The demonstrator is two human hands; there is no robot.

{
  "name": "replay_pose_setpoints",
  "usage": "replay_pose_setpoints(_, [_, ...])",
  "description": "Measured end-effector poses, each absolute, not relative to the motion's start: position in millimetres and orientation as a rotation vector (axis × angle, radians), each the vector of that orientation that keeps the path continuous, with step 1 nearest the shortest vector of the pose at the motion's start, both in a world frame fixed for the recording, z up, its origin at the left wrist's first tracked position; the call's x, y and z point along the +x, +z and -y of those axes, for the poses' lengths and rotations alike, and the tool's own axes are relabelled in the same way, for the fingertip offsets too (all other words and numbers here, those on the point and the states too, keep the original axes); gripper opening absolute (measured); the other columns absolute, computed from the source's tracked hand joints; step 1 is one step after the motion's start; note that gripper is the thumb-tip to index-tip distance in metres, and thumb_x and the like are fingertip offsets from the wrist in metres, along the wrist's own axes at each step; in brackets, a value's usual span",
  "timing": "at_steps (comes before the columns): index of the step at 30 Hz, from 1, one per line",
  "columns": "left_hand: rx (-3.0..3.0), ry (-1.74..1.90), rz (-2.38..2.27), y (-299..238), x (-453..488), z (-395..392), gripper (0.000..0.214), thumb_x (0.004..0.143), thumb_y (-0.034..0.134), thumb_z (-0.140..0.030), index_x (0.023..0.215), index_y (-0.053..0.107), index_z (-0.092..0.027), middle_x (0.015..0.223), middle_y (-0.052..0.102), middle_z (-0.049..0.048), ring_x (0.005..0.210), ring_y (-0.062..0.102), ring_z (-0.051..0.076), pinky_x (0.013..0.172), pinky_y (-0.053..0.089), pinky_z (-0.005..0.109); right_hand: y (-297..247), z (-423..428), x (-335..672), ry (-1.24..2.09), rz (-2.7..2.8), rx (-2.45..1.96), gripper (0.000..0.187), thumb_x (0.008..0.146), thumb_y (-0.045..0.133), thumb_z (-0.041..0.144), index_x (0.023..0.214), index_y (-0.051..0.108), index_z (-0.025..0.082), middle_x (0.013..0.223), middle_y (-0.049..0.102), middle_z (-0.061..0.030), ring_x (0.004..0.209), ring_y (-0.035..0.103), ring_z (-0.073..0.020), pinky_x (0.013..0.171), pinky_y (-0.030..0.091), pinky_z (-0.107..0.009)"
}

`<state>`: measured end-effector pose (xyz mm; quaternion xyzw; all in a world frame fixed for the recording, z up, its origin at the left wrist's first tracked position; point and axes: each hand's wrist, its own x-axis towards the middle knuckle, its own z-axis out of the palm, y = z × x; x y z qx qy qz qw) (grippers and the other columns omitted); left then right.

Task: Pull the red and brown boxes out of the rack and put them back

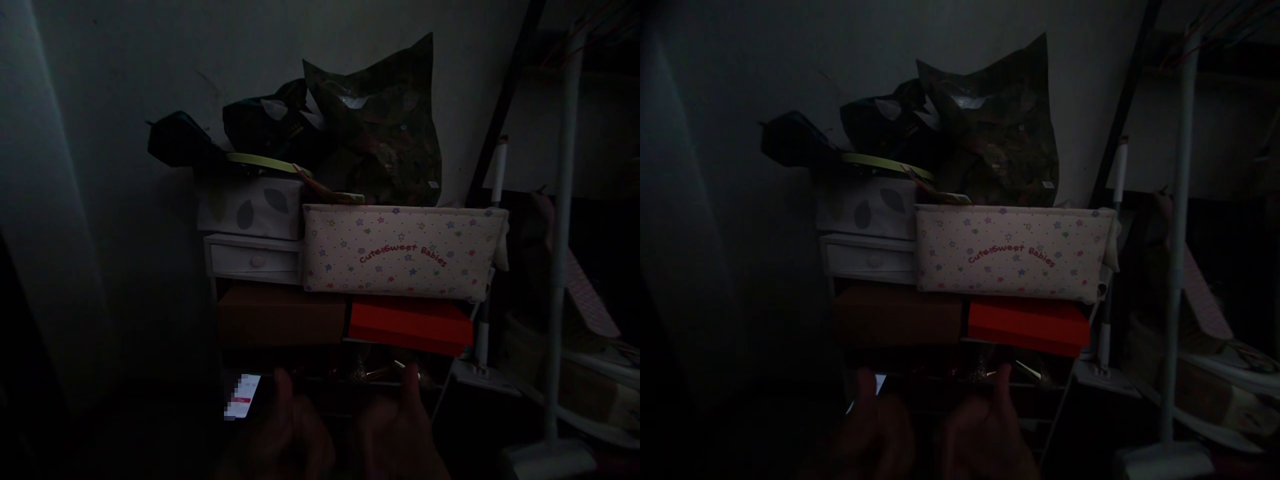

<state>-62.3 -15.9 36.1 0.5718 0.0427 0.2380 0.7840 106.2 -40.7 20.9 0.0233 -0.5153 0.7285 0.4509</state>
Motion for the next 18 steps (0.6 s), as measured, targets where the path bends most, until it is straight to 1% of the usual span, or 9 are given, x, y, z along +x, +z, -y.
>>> replay_pose_setpoints(2, [1.156, 0.781, -0.49, 40, -65, 18, 0.075, 0.081, 0.028, -0.074, 0.048, 0.061, -0.016, 0.046, 0.051, 0.0019, 0.044, 0.044, 0.009, 0.046, 0.03, 0.022, 21, 40, 106, 1.62, 1.143, -0.463, 0.102, 0.073, 0.0, 0.085, 0.068, 0.068, 0.009, 0.05, 0.056, -0.0063, 0.043, 0.053, -0.0121, 0.041, 0.036, -0.023])
replay_pose_setpoints(4, [1.183, 1.079, -0.9, 36, -70, 14, 0.048, 0.08, 0.05, -0.061, 0.064, 0.064, -0.018, 0.065, 0.061, 0.0014, 0.061, 0.054, 0.012, 0.056, 0.039, 0.023, 17, 35, 107, 1.268, 1.032, -0.892, 0.084, 0.075, 0.023, 0.084, 0.076, 0.07, 0.014, 0.063, 0.064, -0.0067, 0.057, 0.06, -0.0153, 0.055, 0.045, -0.027])
replay_pose_setpoints(5, [1.238, 1.206, -1.059, 31, -73, 9, 0.041, 0.079, 0.054, -0.059, 0.074, 0.064, -0.02, 0.076, 0.064, 0.0024, 0.073, 0.058, 0.016, 0.065, 0.043, 0.026, 13, 31, 109, 1.099, 0.979, -1.03, 0.076, 0.074, 0.033, 0.083, 0.08, 0.071, 0.017, 0.072, 0.068, -0.0072, 0.066, 0.063, -0.0178, 0.064, 0.048, -0.03])
replay_pose_setpoints(6, [1.306, 1.313, -1.195, 25, -78, 2, 0.039, 0.079, 0.053, -0.058, 0.083, 0.064, -0.021, 0.087, 0.066, 0.0041, 0.085, 0.059, 0.02, 0.074, 0.046, 0.03, 9, 26, 111, 0.971, 0.937, -1.126, 0.071, 0.074, 0.039, 0.081, 0.085, 0.071, 0.019, 0.082, 0.07, -0.0082, 0.077, 0.064, -0.0208, 0.073, 0.05, -0.033])
replay_pose_setpoints(8, [1.393, 1.535, -1.361, 12, -91, -15, 0.041, 0.081, 0.05, -0.056, 0.099, 0.06, -0.021, 0.102, 0.063, 0.0074, 0.099, 0.057, 0.026, 0.087, 0.045, 0.039, 0, 15, 117, 0.847, 0.913, -1.189, 0.068, 0.075, 0.042, 0.078, 0.1, 0.07, 0.021, 0.104, 0.07, -0.0102, 0.098, 0.063, -0.0263, 0.089, 0.047, -0.04])
replay_pose_setpoints(10, [1.413, 1.732, -1.494, 4, -106, -33, 0.047, 0.081, 0.049, -0.054, 0.112, 0.055, -0.02, 0.112, 0.057, 0.0108, 0.102, 0.056, 0.027, 0.089, 0.046, 0.043, -8, 4, 122, 0.81, 0.953, -1.163, 0.072, 0.076, 0.042, 0.077, 0.114, 0.065, 0.02, 0.121, 0.064, -0.0117, 0.115, 0.056, -0.0288, 0.101, 0.04, -0.044])
replay_pose_setpoints(12, [1.415, 1.892, -1.605, 1, -121, -49, 0.056, 0.081, 0.05, -0.052, 0.123, 0.049, -0.014, 0.123, 0.05, 0.0159, 0.11, 0.053, 0.029, 0.095, 0.044, 0.046, -12, -8, 125, 0.781, 0.988, -1.179, 0.079, 0.075, 0.043, 0.078, 0.123, 0.059, 0.017, 0.136, 0.054, -0.0126, 0.129, 0.044, -0.0291, 0.111, 0.029, -0.045])
replay_pose_setpoints(15, [1.348, 1.961, -1.753, 5, -138, -69, 0.073, 0.08, 0.05, -0.054, 0.135, 0.037, -0.007, 0.139, 0.038, 0.0226, 0.131, 0.037, 0.034, 0.108, 0.033, 0.052, -13, -24, 123, 0.73, 1.021, -1.259, 0.09, 0.074, 0.042, 0.079, 0.133, 0.05, 0.011, 0.146, 0.042, -0.0145, 0.139, 0.03, -0.0277, 0.117, 0.015, -0.043])
replay_pose_setpoints(18, [1.243, 1.824, -1.767, 8, -149, -81, 0.085, 0.081, 0.047, -0.058, 0.145, 0.022, -0.008, 0.151, 0.026, 0.0232, 0.14, 0.024, 0.036, 0.114, 0.022, 0.052, -12, -35, 117, 0.684, 1.074, -1.266, 0.087, 0.079, 0.038, 0.075, 0.138, 0.043, 0.011, 0.149, 0.037, -0.0138, 0.14, 0.027, -0.0245, 0.118, 0.012, -0.041])
